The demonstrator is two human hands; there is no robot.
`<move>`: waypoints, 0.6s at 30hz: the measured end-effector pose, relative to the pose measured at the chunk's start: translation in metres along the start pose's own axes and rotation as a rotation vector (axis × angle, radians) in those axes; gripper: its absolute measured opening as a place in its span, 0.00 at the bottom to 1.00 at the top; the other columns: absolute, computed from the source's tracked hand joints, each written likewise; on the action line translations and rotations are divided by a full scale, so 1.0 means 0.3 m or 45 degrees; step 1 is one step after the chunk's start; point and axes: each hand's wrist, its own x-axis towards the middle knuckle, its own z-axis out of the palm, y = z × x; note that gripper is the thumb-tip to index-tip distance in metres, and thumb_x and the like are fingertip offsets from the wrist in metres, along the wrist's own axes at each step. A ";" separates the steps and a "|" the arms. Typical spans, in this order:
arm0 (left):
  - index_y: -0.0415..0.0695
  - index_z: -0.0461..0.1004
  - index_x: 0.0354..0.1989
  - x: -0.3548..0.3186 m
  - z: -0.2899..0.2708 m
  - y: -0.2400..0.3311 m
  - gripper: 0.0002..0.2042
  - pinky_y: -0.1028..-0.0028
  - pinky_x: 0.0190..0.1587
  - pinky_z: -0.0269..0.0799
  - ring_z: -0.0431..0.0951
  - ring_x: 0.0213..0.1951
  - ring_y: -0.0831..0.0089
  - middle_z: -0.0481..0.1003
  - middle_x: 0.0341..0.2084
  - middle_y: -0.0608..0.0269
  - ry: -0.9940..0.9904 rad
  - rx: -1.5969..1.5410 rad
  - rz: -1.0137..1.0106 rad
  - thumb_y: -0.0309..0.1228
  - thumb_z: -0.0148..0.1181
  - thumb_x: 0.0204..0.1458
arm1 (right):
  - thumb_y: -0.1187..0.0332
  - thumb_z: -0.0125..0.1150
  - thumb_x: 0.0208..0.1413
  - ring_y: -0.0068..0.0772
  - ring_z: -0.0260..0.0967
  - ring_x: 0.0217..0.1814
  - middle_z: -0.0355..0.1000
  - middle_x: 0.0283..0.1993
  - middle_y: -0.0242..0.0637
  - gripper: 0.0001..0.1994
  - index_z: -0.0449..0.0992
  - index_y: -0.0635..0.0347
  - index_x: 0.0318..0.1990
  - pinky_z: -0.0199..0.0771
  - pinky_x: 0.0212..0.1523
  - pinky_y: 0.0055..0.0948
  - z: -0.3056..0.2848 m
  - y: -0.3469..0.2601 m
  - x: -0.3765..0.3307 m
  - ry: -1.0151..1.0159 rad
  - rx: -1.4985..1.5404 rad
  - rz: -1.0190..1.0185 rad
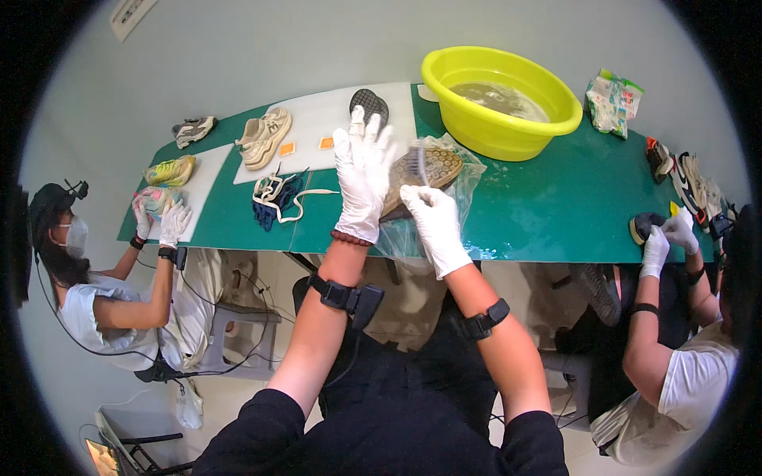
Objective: The person cleans the sole of a shoe by scrubbing it with a brush and dipping it into a basin of soapy water.
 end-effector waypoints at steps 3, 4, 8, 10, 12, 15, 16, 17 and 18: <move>0.54 0.45 0.76 0.003 -0.014 -0.018 0.38 0.52 0.71 0.43 0.47 0.73 0.53 0.47 0.74 0.55 0.198 0.347 0.103 0.61 0.40 0.62 | 0.66 0.69 0.57 0.18 0.70 0.40 0.77 0.40 0.30 0.12 0.80 0.66 0.43 0.71 0.46 0.21 -0.003 0.021 -0.038 0.049 0.105 -0.084; 0.54 0.47 0.76 0.004 -0.017 -0.039 0.37 0.52 0.70 0.46 0.50 0.72 0.55 0.50 0.73 0.56 0.258 0.401 0.132 0.58 0.44 0.62 | 0.67 0.70 0.55 0.18 0.70 0.41 0.77 0.41 0.30 0.13 0.80 0.64 0.45 0.71 0.46 0.22 0.012 0.034 -0.048 0.035 0.167 -0.104; 0.52 0.51 0.74 0.050 -0.111 -0.101 0.36 0.59 0.69 0.52 0.60 0.66 0.58 0.54 0.70 0.60 0.411 0.558 0.186 0.53 0.53 0.61 | 0.68 0.70 0.54 0.21 0.71 0.43 0.77 0.39 0.34 0.12 0.80 0.65 0.42 0.71 0.47 0.25 0.104 0.009 -0.072 0.015 0.101 -0.199; 0.52 0.51 0.74 0.047 -0.103 -0.121 0.37 0.60 0.69 0.52 0.60 0.67 0.58 0.55 0.70 0.60 0.423 0.566 0.172 0.54 0.53 0.60 | 0.69 0.70 0.54 0.26 0.71 0.42 0.75 0.37 0.37 0.10 0.80 0.66 0.39 0.71 0.46 0.28 0.106 0.005 -0.070 0.111 0.203 -0.189; 0.50 0.51 0.74 0.033 -0.084 -0.115 0.38 0.60 0.69 0.52 0.59 0.67 0.57 0.55 0.70 0.59 0.405 0.596 0.185 0.54 0.54 0.59 | 0.70 0.68 0.54 0.29 0.71 0.40 0.74 0.35 0.38 0.09 0.80 0.66 0.38 0.70 0.45 0.29 0.094 0.042 -0.050 0.138 0.083 -0.271; 0.49 0.52 0.74 -0.024 0.014 -0.038 0.39 0.61 0.68 0.53 0.60 0.67 0.59 0.56 0.69 0.59 0.519 0.515 -0.073 0.55 0.55 0.59 | 0.71 0.65 0.55 0.34 0.70 0.37 0.71 0.33 0.40 0.06 0.79 0.66 0.37 0.69 0.42 0.31 0.107 0.039 -0.036 0.167 -0.075 -0.367; 0.49 0.52 0.74 -0.026 0.015 -0.035 0.39 0.61 0.68 0.53 0.60 0.67 0.59 0.56 0.69 0.59 0.521 0.517 -0.071 0.55 0.55 0.59 | 0.73 0.64 0.56 0.36 0.69 0.36 0.70 0.32 0.41 0.05 0.78 0.66 0.36 0.69 0.41 0.32 0.112 0.037 -0.036 0.154 -0.116 -0.394; 0.48 0.51 0.74 -0.025 0.010 -0.039 0.39 0.63 0.68 0.53 0.60 0.66 0.62 0.56 0.69 0.60 0.551 0.506 -0.117 0.55 0.55 0.59 | 0.73 0.64 0.56 0.36 0.69 0.36 0.70 0.32 0.41 0.05 0.78 0.66 0.36 0.69 0.41 0.32 0.111 0.041 -0.038 0.152 -0.116 -0.396; 0.48 0.51 0.74 -0.023 0.004 -0.046 0.39 0.66 0.68 0.53 0.60 0.66 0.64 0.57 0.69 0.61 0.581 0.494 -0.163 0.55 0.55 0.59 | 0.73 0.63 0.56 0.37 0.69 0.36 0.70 0.32 0.42 0.05 0.78 0.66 0.36 0.69 0.41 0.32 0.109 0.049 -0.044 0.122 -0.173 -0.440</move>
